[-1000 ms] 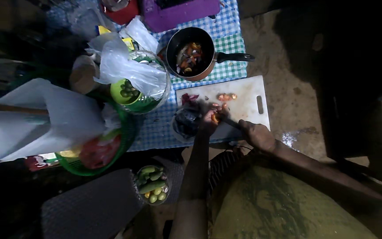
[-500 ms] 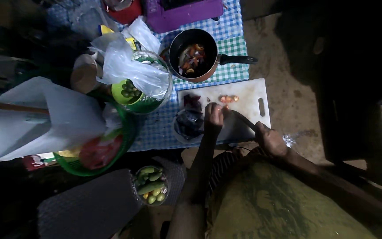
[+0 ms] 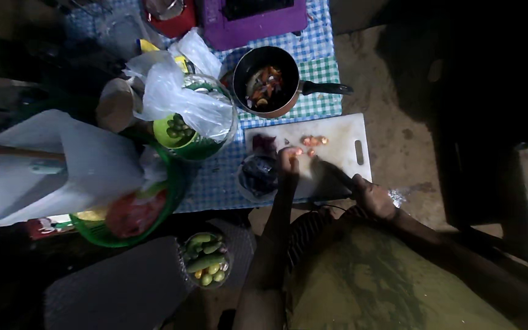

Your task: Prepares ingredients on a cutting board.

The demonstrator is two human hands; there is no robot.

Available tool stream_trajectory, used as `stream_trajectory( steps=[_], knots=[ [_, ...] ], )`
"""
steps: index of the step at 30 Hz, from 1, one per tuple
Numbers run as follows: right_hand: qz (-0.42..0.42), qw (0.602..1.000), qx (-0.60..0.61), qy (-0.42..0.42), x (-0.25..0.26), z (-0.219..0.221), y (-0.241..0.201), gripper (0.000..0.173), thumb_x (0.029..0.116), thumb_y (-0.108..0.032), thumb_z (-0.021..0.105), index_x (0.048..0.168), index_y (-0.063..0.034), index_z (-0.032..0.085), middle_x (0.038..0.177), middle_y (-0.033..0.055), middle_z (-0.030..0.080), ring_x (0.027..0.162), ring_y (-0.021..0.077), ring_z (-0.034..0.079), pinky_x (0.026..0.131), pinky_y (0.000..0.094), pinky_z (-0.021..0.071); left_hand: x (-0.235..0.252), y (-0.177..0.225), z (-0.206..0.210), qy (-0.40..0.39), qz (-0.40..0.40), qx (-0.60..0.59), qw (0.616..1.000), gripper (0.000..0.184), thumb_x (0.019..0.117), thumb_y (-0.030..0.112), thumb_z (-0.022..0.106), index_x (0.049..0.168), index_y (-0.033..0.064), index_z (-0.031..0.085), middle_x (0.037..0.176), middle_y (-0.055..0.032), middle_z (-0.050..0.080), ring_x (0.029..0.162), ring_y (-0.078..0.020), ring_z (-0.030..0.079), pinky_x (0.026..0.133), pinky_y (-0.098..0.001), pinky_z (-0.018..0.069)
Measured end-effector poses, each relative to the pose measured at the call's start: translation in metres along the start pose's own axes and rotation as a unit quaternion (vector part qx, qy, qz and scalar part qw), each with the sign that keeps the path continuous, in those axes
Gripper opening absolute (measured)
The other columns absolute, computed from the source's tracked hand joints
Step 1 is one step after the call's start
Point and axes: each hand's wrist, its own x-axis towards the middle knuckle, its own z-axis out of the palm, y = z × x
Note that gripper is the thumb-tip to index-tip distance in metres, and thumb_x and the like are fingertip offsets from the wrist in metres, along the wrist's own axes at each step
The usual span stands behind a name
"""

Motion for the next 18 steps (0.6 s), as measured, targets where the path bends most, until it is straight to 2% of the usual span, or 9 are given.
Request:
stream_trajectory(
  steps=[1, 2, 3, 5, 8, 11, 14, 16, 18],
  knots=[
    [-0.007, 1.0, 0.02, 0.01, -0.001, -0.001, 0.0, 0.034, 0.1065, -0.023, 0.049, 0.133, -0.0016, 0.054, 0.115, 0.0259, 0.069, 0.105, 0.0463, 0.069, 0.09, 0.0658, 0.0498, 0.001, 0.009, -0.009, -0.011, -0.057, -0.105, 0.993, 0.03, 0.0999, 0.001, 0.045, 0.126, -0.0089, 0.055, 0.121, -0.0203, 0.064, 0.108, -0.0215, 0.063, 0.095, -0.0358, 0.0521],
    [-0.018, 0.999, 0.04, 0.022, -0.003, -0.002, -0.002, 0.034, 0.1066, -0.024, 0.049, 0.131, -0.0016, 0.055, 0.111, 0.0253, 0.07, 0.103, 0.0453, 0.069, 0.089, 0.0651, 0.05, 0.003, 0.012, -0.014, -0.018, -0.114, -0.208, 0.971, 0.032, 0.1014, 0.005, 0.042, 0.13, -0.0034, 0.053, 0.118, -0.0128, 0.065, 0.102, -0.0143, 0.064, 0.09, -0.0315, 0.0531],
    [-0.029, 0.998, 0.056, 0.031, -0.006, -0.004, -0.004, 0.034, 0.1071, -0.025, 0.048, 0.131, -0.0021, 0.056, 0.109, 0.0243, 0.07, 0.102, 0.0438, 0.069, 0.089, 0.0638, 0.0504, 0.005, 0.011, -0.016, -0.024, -0.159, -0.306, 0.938, 0.031, 0.1023, 0.007, 0.039, 0.13, 0.0021, 0.052, 0.114, -0.0078, 0.067, 0.099, -0.0129, 0.066, 0.089, -0.0316, 0.0548],
    [-0.056, 0.993, 0.086, 0.051, -0.011, -0.01, -0.009, 0.033, 0.1082, -0.024, 0.046, 0.129, -0.0011, 0.058, 0.106, 0.0229, 0.071, 0.098, 0.0404, 0.07, 0.088, 0.0596, 0.0527, 0.009, 0.007, -0.015, -0.033, -0.22, -0.44, 0.87, 0.03, 0.1056, 0.012, 0.033, 0.128, 0.0089, 0.053, 0.111, -0.006, 0.07, 0.1, -0.0168, 0.069, 0.09, -0.0348, 0.0566],
    [-0.11, 0.985, 0.108, 0.081, -0.015, -0.013, -0.011, 0.032, 0.108, -0.02, 0.045, 0.126, 0.0009, 0.06, 0.102, 0.0227, 0.071, 0.09, 0.0377, 0.072, 0.083, 0.0549, 0.0563, 0.009, 0.014, -0.011, -0.01, -0.268, -0.489, 0.83, 0.031, 0.1067, 0.013, 0.03, 0.125, 0.0108, 0.055, 0.107, -0.0053, 0.07, 0.097, -0.0181, 0.07, 0.085, -0.0351, 0.0578],
    [-0.121, 0.984, 0.111, 0.063, -0.017, -0.02, -0.019, 0.031, 0.1084, -0.018, 0.046, 0.129, 0.0011, 0.059, 0.107, 0.0248, 0.07, 0.097, 0.0407, 0.07, 0.088, 0.0567, 0.0542, 0.006, 0.013, -0.008, -0.019, -0.26, -0.504, 0.824, 0.033, 0.106, 0.012, 0.028, 0.127, 0.0106, 0.054, 0.109, -0.0056, 0.068, 0.099, -0.0189, 0.067, 0.087, -0.0363, 0.0564],
    [-0.138, 0.982, 0.104, 0.076, -0.015, -0.018, -0.021, 0.03, 0.1078, -0.019, 0.047, 0.127, 0.0007, 0.06, 0.104, 0.0245, 0.07, 0.095, 0.0415, 0.07, 0.085, 0.057, 0.0547, 0.007, 0.009, -0.007, -0.043, -0.243, -0.543, 0.803, 0.036, 0.1067, 0.016, 0.022, 0.123, 0.0145, 0.055, 0.106, -0.0034, 0.068, 0.099, -0.0183, 0.067, 0.088, -0.0362, 0.0558],
    [-0.143, 0.98, 0.113, 0.082, -0.013, -0.015, -0.019, 0.031, 0.1077, -0.02, 0.048, 0.126, 0.0005, 0.06, 0.102, 0.0236, 0.07, 0.094, 0.0405, 0.071, 0.084, 0.057, 0.055, 0.007, 0.007, -0.008, -0.044, -0.254, -0.557, 0.79, 0.037, 0.105, 0.015, 0.024, 0.125, 0.0153, 0.055, 0.107, -0.0033, 0.067, 0.097, -0.0176, 0.067, 0.083, -0.0342, 0.0568],
    [-0.142, 0.978, 0.124, 0.092, -0.012, -0.01, -0.015, 0.03, 0.1072, -0.021, 0.048, 0.125, -0.0005, 0.06, 0.101, 0.0222, 0.07, 0.09, 0.0387, 0.071, 0.082, 0.0568, 0.0559, 0.006, 0.007, -0.011, -0.044, -0.257, -0.544, 0.797, 0.038, 0.0987, 0.007, 0.029, 0.126, 0.0152, 0.054, 0.108, -0.0022, 0.067, 0.095, -0.0159, 0.068, 0.081, -0.0325, 0.0576]
  ],
)
